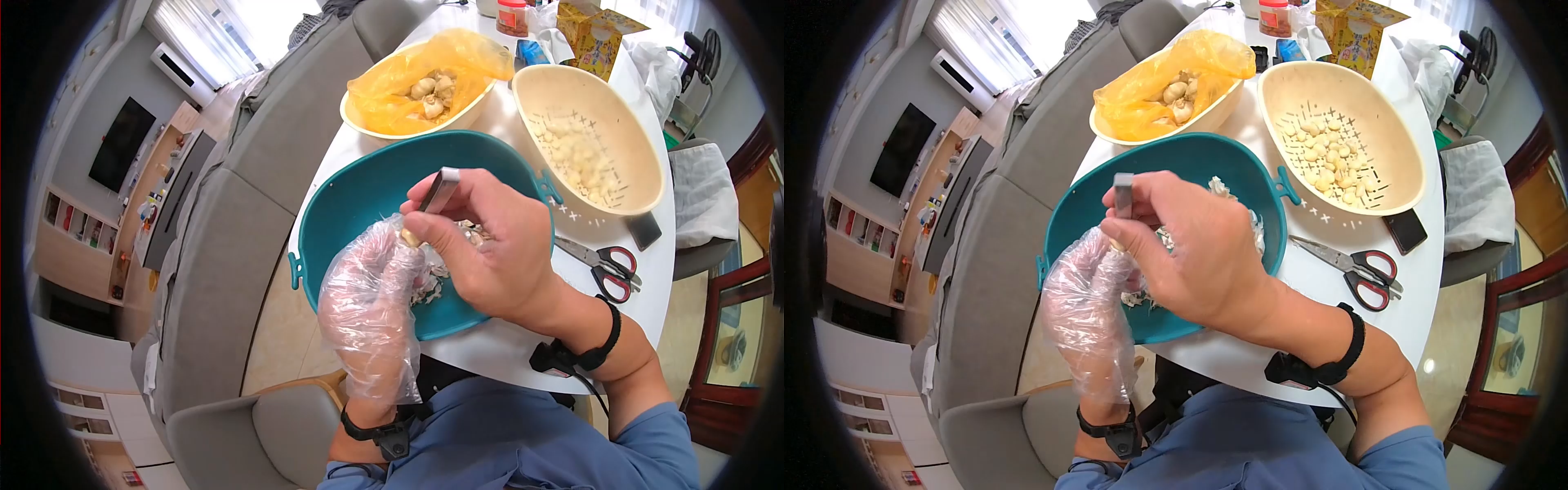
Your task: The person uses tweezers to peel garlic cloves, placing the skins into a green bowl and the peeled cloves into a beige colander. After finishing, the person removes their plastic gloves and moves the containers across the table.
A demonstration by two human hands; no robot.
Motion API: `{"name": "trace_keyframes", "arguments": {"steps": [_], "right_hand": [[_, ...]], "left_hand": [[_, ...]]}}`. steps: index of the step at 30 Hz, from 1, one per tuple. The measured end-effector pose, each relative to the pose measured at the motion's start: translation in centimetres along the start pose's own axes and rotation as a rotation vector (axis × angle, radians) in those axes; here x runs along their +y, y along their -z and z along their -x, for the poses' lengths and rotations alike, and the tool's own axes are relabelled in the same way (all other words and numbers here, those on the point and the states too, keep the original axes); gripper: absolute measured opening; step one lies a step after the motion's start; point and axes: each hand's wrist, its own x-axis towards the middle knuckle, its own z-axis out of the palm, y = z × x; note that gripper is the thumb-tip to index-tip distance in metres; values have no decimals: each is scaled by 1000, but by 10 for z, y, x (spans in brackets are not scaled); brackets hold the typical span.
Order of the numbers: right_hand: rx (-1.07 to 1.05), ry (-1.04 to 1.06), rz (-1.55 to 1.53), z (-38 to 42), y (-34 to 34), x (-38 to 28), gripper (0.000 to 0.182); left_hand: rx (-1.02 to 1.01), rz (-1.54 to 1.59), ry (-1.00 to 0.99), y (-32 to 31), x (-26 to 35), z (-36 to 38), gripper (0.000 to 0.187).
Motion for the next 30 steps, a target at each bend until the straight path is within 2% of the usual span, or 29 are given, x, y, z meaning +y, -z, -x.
{"name": "trace_keyframes", "arguments": {"steps": [2, 6, 11, 15, 18, 20, 21, 24, 26, 30], "right_hand": [[-34, 205, 89, 1, -1, 5, 20], [-33, 170, 56, 0, -1, 2, 21], [-95, 267, 190, 2, 2, -4, 20], [-94, 258, 153, 2, 1, 0, 20], [-37, 202, 70, 3, 0, -1, 20], [-29, -58, -77, 1, 3, -10, 21], [-30, -56, -78, -1, 4, -11, 21], [-10, -231, -202, -9, 13, -10, 25], [0, -228, -212, -11, 14, -6, 26], [18, -224, -183, -13, 14, 0, 25]], "left_hand": [[-16, 44, -19, -2, 2, -3, 29], [-3, 134, -53, 0, -5, 0, 29], [-27, 111, -136, 5, -9, -2, 30], [-26, 75, -99, 4, -4, -1, 29], [-62, 99, -94, 2, -4, -1, 28], [-77, 199, -93, -1, -5, -1, 28], [-77, 199, -96, 0, -5, -2, 28], [-154, 274, -78, 4, -5, -2, 31], [-178, 344, -3, 6, -5, 0, 32], [-289, 403, -3, 8, -3, -7, 31]]}}
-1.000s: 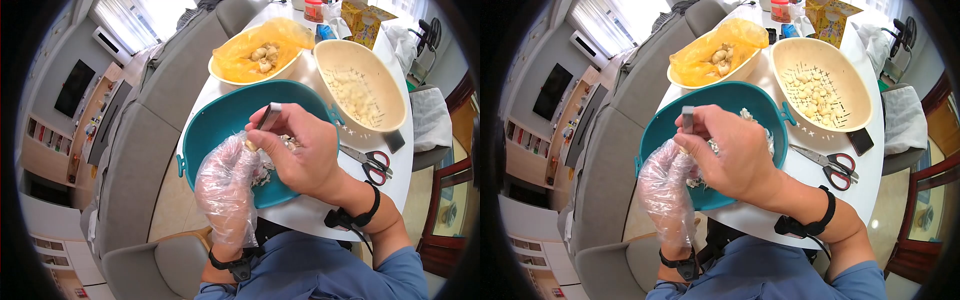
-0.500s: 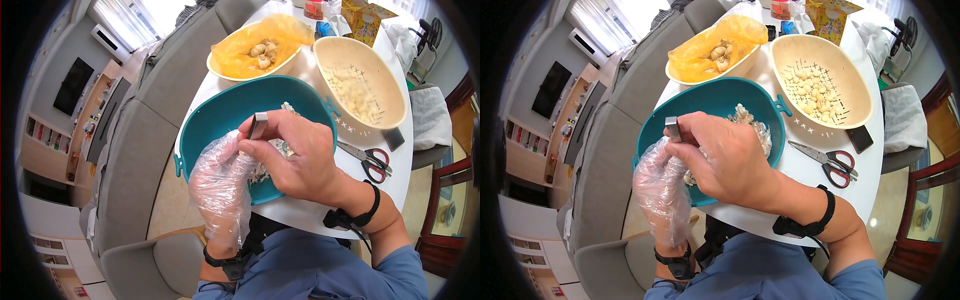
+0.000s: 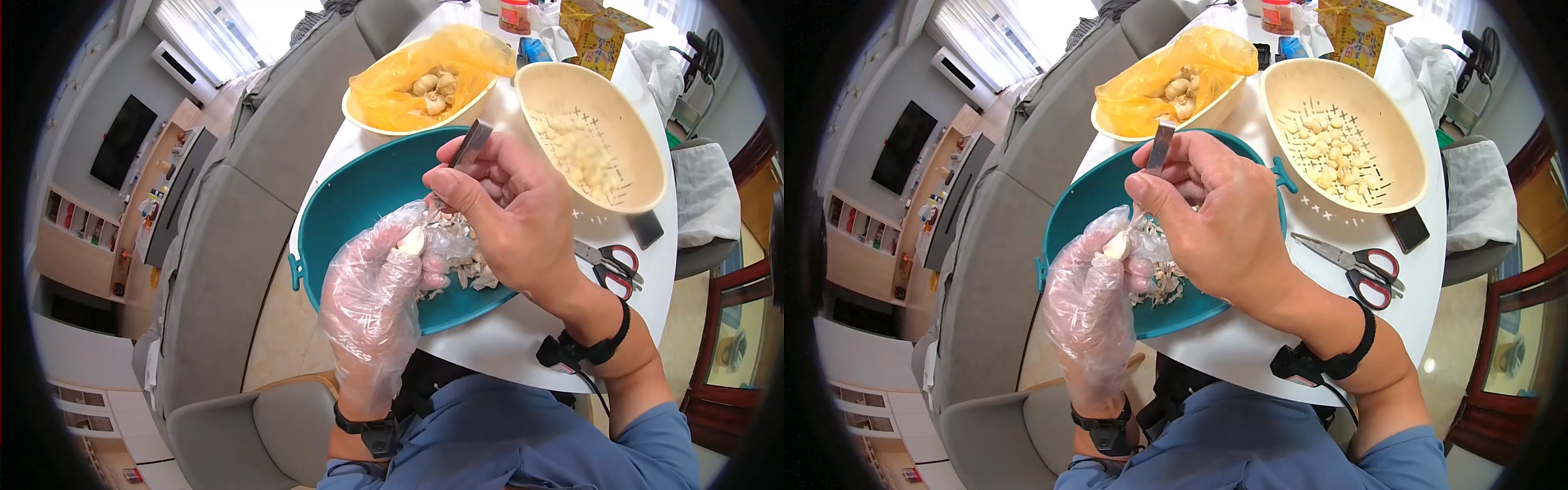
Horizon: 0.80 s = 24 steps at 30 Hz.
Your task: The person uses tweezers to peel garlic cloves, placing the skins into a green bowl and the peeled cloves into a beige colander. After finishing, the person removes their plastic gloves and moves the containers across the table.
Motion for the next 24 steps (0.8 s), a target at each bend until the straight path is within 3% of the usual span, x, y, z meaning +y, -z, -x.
{"name": "trace_keyframes", "arguments": {"steps": [7, 13, 15, 22, 24], "right_hand": [[123, 132, 40, -8, 1, 14, 22], [-63, 70, 271, -11, 10, 6, 20], [-20, 266, 301, -12, 10, 4, 23], [-162, 177, 151, -7, 7, 1, 27], [-198, 288, 333, -6, 8, 4, 28]], "left_hand": [[58, -86, 53, -4, 5, 0, 33], [121, -208, -41, -1, -2, -4, 30], [159, -265, -60, 0, -2, -4, 29], [154, -337, -7, -4, 1, -1, 30], [140, -338, 0, -5, 1, -1, 30]]}}
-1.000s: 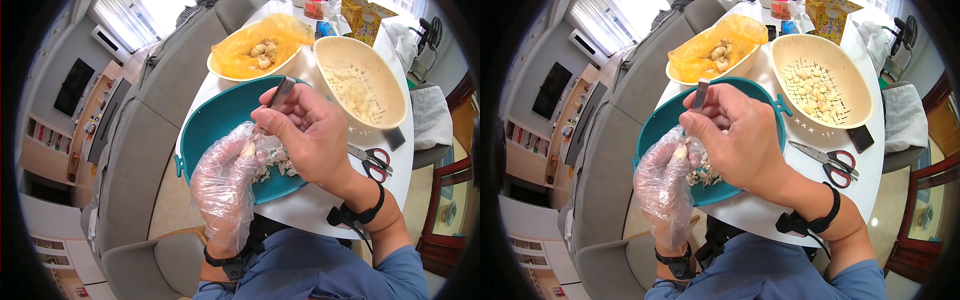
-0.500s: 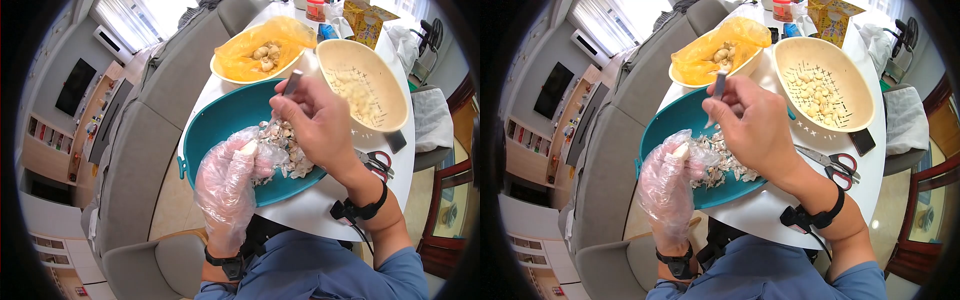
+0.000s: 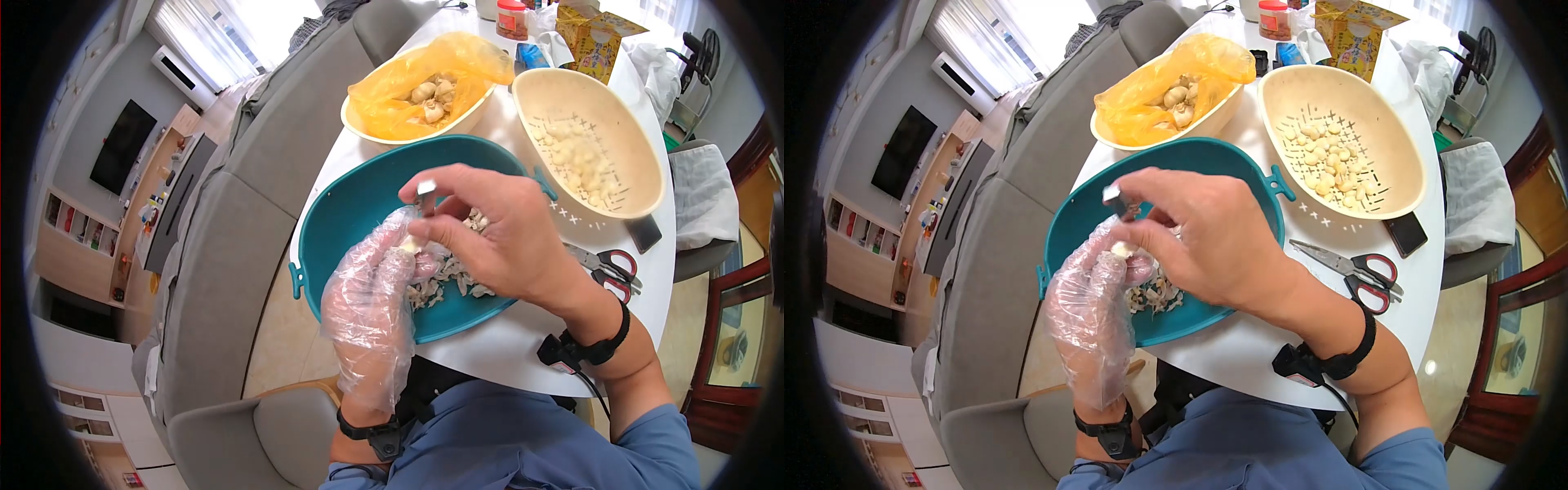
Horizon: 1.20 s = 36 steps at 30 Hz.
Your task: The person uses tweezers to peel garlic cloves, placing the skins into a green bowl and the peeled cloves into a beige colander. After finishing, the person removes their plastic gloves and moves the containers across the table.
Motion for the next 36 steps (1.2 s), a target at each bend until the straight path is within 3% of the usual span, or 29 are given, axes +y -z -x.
{"name": "trace_keyframes", "arguments": {"steps": [4, 6, 9, 11, 14, 19, 27, 30, 32, 36], "right_hand": [[-65, 71, 56, 1, 0, 1, 28], [-130, -191, -166, -1, 6, -5, 28], [-82, -288, -81, -6, 18, -7, 28], [-34, -237, 22, -7, 19, -4, 29], [54, -182, -105, -7, 16, -4, 30], [-109, -119, -327, -4, 7, -5, 27], [-94, -233, -478, -1, -1, -3, 30], [-37, -238, -554, 0, -5, -4, 30], [-13, -337, -697, -1, -5, -10, 29], [30, -302, -678, 1, -11, -7, 28]], "left_hand": [[28, 61, -13, -5, 0, 1, 29], [36, 73, -31, -5, 0, 1, 29], [27, 71, 28, -1, 0, -1, 28], [51, 10, -7, -2, -2, -2, 31], [32, 25, -2, -4, 1, -2, 29], [22, 112, 53, -4, 1, 0, 26], [29, -8, 7, 3, 1, 0, 31], [-19, 120, -84, 2, -6, -2, 35], [3, 127, -68, -3, -1, -3, 28], [-5, 89, 12, -6, 8, -3, 29]]}}
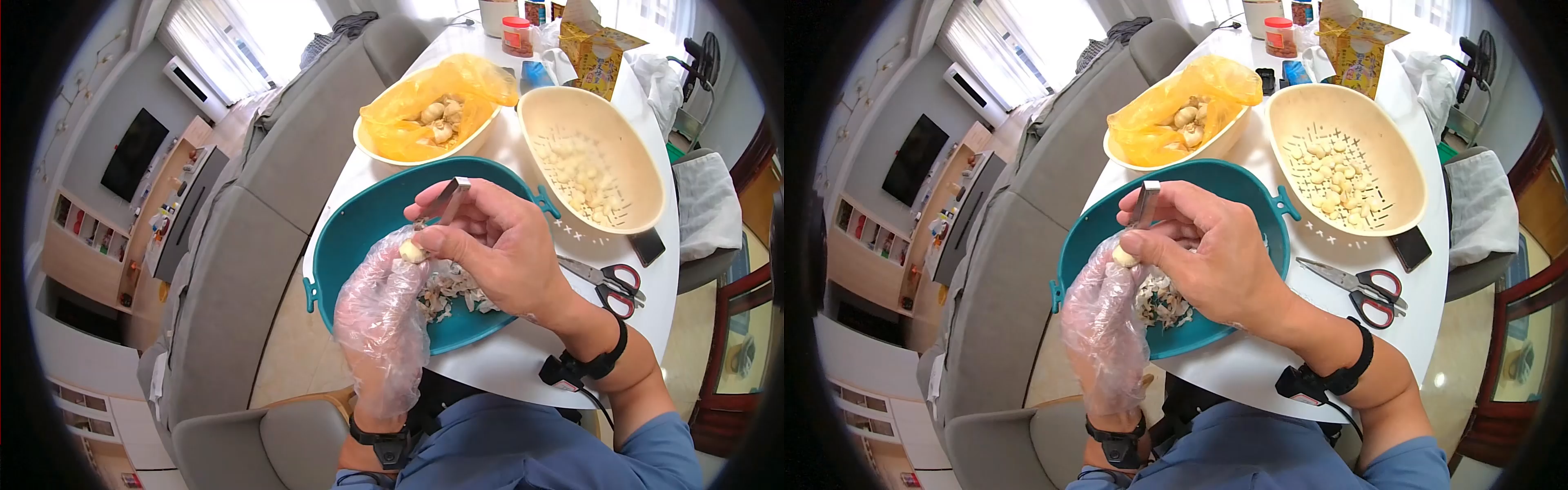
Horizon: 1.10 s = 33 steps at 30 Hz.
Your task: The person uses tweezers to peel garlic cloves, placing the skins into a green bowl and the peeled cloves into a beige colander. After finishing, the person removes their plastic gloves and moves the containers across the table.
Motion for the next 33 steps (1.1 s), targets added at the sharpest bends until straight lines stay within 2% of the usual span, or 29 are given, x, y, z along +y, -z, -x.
{"name": "trace_keyframes", "arguments": {"steps": [5, 12, 14, 23, 30, 33], "right_hand": [[33, 151, 199, 1, 0, 3, 28], [-6, 143, 209, 2, -2, 0, 28], [-24, 98, 171, 3, -2, 1, 28], [-19, 41, 36, 4, -6, 3, 28], [-34, 21, 73, 4, -2, -3, 28], [-116, -3, 142, 3, 2, -9, 30]], "left_hand": [[40, 115, -11, -2, -5, 2, 33], [101, 102, -42, 1, -12, 1, 34], [156, 10, 0, 0, -11, 2, 35], [147, -9, -87, 2, -17, 6, 33], [110, 41, -78, 1, -16, 10, 33], [133, 18, -65, -1, -13, 10, 33]]}}
